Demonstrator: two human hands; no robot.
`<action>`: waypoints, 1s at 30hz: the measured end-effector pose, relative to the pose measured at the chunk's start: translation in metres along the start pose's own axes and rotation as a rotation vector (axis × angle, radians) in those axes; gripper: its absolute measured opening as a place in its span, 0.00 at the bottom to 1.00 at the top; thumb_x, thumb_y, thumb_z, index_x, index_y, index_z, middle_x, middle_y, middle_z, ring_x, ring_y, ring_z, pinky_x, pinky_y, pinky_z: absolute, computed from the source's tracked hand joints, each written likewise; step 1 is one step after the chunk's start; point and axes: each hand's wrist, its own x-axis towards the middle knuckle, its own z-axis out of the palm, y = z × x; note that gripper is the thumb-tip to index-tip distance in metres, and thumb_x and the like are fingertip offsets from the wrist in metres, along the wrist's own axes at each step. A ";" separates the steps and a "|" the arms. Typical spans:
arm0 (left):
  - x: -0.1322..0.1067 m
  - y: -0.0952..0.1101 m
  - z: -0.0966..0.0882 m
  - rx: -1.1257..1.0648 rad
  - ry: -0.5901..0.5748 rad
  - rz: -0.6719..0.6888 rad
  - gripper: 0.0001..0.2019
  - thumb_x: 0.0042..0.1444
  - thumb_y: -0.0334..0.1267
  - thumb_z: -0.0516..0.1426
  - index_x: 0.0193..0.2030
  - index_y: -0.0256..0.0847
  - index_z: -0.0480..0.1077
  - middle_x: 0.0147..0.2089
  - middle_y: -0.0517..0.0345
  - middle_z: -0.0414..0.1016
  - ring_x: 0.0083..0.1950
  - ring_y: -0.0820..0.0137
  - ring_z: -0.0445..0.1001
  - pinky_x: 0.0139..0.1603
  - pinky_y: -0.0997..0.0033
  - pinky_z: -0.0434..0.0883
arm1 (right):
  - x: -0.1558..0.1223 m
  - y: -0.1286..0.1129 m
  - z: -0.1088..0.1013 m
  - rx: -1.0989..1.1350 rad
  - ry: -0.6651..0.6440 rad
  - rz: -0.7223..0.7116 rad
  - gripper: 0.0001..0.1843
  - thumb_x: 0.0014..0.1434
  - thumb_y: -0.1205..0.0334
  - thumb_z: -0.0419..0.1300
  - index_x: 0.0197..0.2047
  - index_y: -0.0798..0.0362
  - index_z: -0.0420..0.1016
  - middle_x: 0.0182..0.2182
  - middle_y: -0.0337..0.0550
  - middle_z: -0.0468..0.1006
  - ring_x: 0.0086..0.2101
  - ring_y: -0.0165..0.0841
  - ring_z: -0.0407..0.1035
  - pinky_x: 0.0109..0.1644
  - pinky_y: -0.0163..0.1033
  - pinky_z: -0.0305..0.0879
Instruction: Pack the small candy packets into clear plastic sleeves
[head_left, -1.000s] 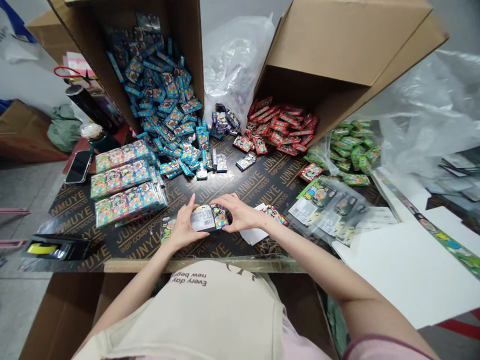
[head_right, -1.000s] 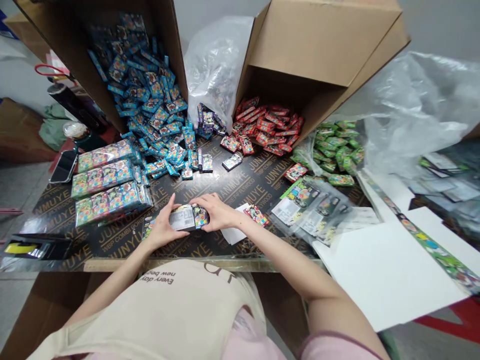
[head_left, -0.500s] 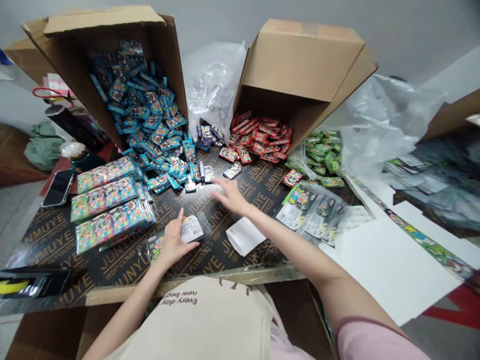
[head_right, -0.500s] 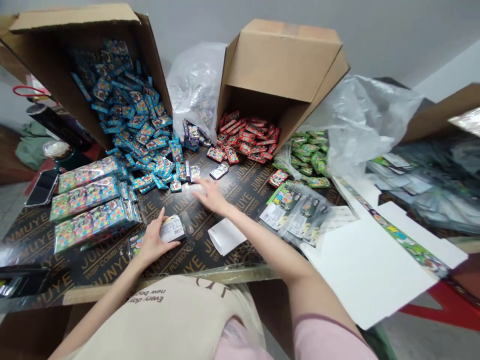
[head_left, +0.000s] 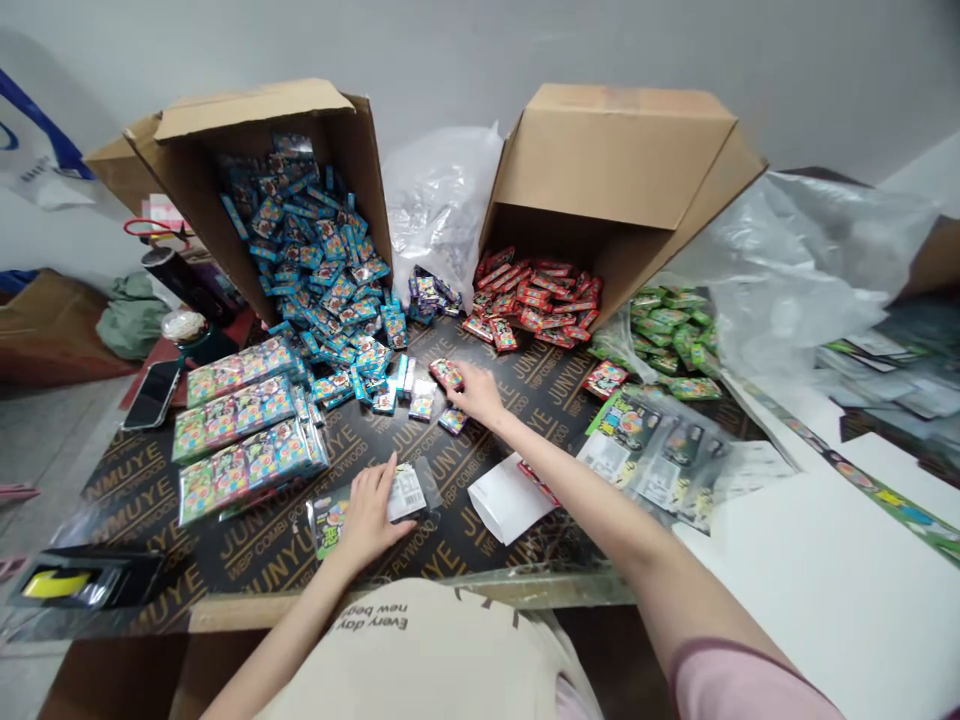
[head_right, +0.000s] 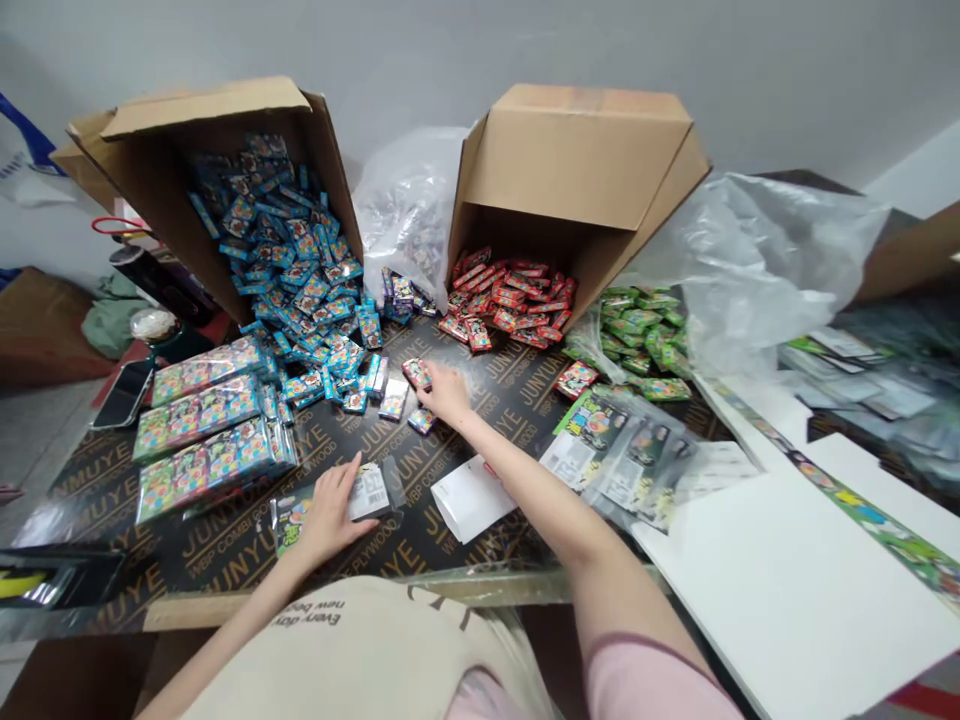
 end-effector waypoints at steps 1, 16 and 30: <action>0.003 0.002 -0.003 -0.041 -0.011 -0.026 0.48 0.39 0.44 0.67 0.68 0.44 0.53 0.56 0.46 0.67 0.58 0.53 0.65 0.63 0.46 0.56 | -0.009 -0.004 -0.005 0.105 0.021 0.031 0.23 0.57 0.57 0.58 0.56 0.54 0.64 0.42 0.51 0.79 0.41 0.40 0.74 0.46 0.44 0.66; 0.041 0.053 -0.047 -1.358 -0.030 -0.696 0.17 0.39 0.47 0.64 0.26 0.31 0.74 0.21 0.54 0.75 0.20 0.71 0.70 0.25 0.71 0.69 | -0.117 -0.083 -0.053 0.576 -0.166 -0.429 0.43 0.48 0.51 0.69 0.65 0.45 0.58 0.62 0.51 0.61 0.62 0.47 0.55 0.65 0.56 0.52; 0.031 0.067 -0.048 -1.718 -0.153 -0.624 0.22 0.37 0.43 0.70 0.39 0.35 0.73 0.31 0.56 0.78 0.31 0.69 0.76 0.39 0.68 0.72 | -0.124 -0.093 -0.039 1.012 -0.268 -0.326 0.51 0.46 0.53 0.71 0.67 0.43 0.49 0.63 0.48 0.59 0.61 0.42 0.58 0.66 0.50 0.53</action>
